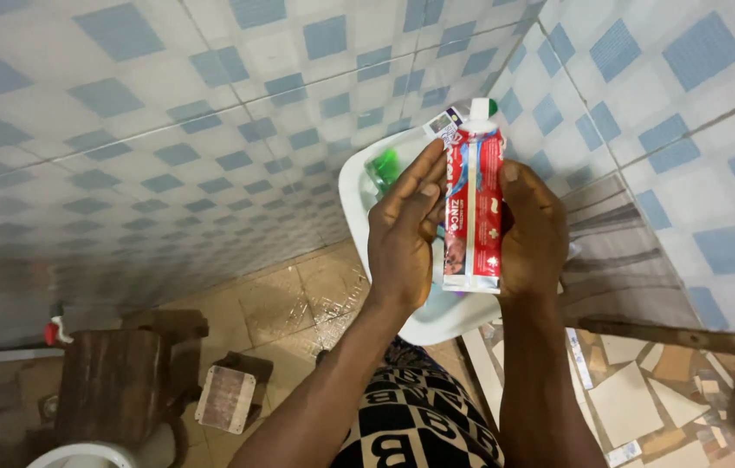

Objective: The person repeatedly picks up various toiletries from a cluttered bathroom counter, including a spray bottle, toothpaste, and small boxes, and places them into a white sink basin. The person handles each item individually, turning them over in their hands before depositing them into the sink.

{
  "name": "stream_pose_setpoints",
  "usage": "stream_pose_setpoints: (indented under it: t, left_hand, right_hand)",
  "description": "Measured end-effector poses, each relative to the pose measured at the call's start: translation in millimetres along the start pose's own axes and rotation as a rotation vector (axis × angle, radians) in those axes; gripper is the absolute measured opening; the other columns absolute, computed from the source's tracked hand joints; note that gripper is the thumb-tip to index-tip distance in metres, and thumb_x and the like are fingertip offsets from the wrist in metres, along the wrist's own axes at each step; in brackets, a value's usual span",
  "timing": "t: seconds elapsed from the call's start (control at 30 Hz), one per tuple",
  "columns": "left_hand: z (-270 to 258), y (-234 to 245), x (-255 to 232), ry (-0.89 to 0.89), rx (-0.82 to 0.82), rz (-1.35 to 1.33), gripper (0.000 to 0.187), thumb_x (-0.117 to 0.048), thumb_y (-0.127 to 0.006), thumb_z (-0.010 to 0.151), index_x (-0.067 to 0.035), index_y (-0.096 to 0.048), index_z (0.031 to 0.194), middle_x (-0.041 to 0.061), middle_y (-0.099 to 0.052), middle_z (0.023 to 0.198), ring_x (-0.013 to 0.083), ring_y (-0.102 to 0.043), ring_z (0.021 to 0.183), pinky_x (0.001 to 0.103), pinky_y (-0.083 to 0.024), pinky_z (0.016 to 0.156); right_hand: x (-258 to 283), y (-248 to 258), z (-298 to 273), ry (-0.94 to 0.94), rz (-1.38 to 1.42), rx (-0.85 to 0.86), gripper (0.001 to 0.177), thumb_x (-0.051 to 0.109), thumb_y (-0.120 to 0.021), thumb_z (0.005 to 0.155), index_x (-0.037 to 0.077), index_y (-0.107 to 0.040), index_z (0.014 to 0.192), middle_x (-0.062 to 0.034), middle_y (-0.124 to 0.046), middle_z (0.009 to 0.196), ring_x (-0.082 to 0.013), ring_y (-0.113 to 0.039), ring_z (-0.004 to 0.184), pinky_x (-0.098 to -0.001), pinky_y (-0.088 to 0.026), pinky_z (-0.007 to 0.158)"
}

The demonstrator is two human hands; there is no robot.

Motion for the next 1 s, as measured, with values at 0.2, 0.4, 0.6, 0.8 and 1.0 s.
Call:
stream_pose_setpoints:
  t: [0.2, 0.4, 0.6, 0.8, 1.0]
  left_hand:
    - [16, 12, 37, 0.043, -0.084, 0.067, 0.055, -0.003, -0.049, 0.102, 0.005, -0.044, 0.156, 0.024, -0.054, 0.154, 0.0203, -0.058, 0.117, 0.025, -0.046, 0.088]
    - [35, 47, 83, 0.084, -0.186, 0.088, 0.053, 0.002, -0.044, 0.101, 0.005, -0.042, 0.154, 0.021, -0.051, 0.155, 0.0217, -0.053, 0.137, 0.032, -0.042, 0.115]
    - [46, 75, 110, 0.101, -0.284, 0.176, 0.055, 0.004, -0.043, 0.098, 0.005, -0.042, 0.153, 0.023, -0.05, 0.155, 0.0276, -0.052, 0.14, 0.036, -0.041, 0.118]
    - [47, 82, 111, 0.065, -0.315, 0.306, 0.051, 0.003, -0.04, 0.102, 0.007, -0.038, 0.153, 0.023, -0.049, 0.155, 0.0279, -0.049, 0.143, 0.037, -0.039, 0.12]
    - [49, 87, 113, 0.074, -0.357, 0.249, 0.051, 0.0, -0.034, 0.103, 0.009, -0.035, 0.153, 0.024, -0.049, 0.154, 0.0294, -0.049, 0.144, 0.037, -0.037, 0.123]
  right_hand:
    - [-44, 50, 37, -0.028, -0.021, -0.023, 0.029, 0.024, -0.064, 0.112, -0.002, -0.072, 0.12, 0.0016, -0.06, 0.084, -0.0023, -0.05, 0.067, -0.0178, -0.042, 0.06]
    - [-88, 90, 73, -0.135, -0.108, 0.049, 0.026, 0.017, -0.063, 0.103, -0.002, -0.068, 0.12, -0.0001, -0.071, 0.096, -0.0043, -0.06, 0.08, -0.0205, -0.05, 0.071]
    - [-96, 100, 100, 0.044, -0.678, 0.226, 0.023, 0.015, -0.064, 0.106, -0.001, -0.072, 0.12, -0.004, -0.07, 0.095, -0.0057, -0.058, 0.084, -0.0217, -0.049, 0.077]
    - [-112, 97, 108, -0.079, -0.764, 0.228, 0.024, 0.013, -0.063, 0.102, 0.002, -0.072, 0.121, -0.0043, -0.074, 0.094, -0.0063, -0.062, 0.081, -0.0233, -0.051, 0.074]
    - [-128, 101, 114, -0.116, -0.797, 0.226, 0.024, 0.012, -0.066, 0.101, 0.001, -0.073, 0.121, -0.0064, -0.075, 0.094, -0.0073, -0.062, 0.08, -0.0243, -0.051, 0.073]
Point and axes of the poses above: each hand's wrist, its own z-axis towards the middle knuckle, its own y-axis out of the back of the hand, x = y × z, the point moved 3 cm from there along z, towards the middle knuckle
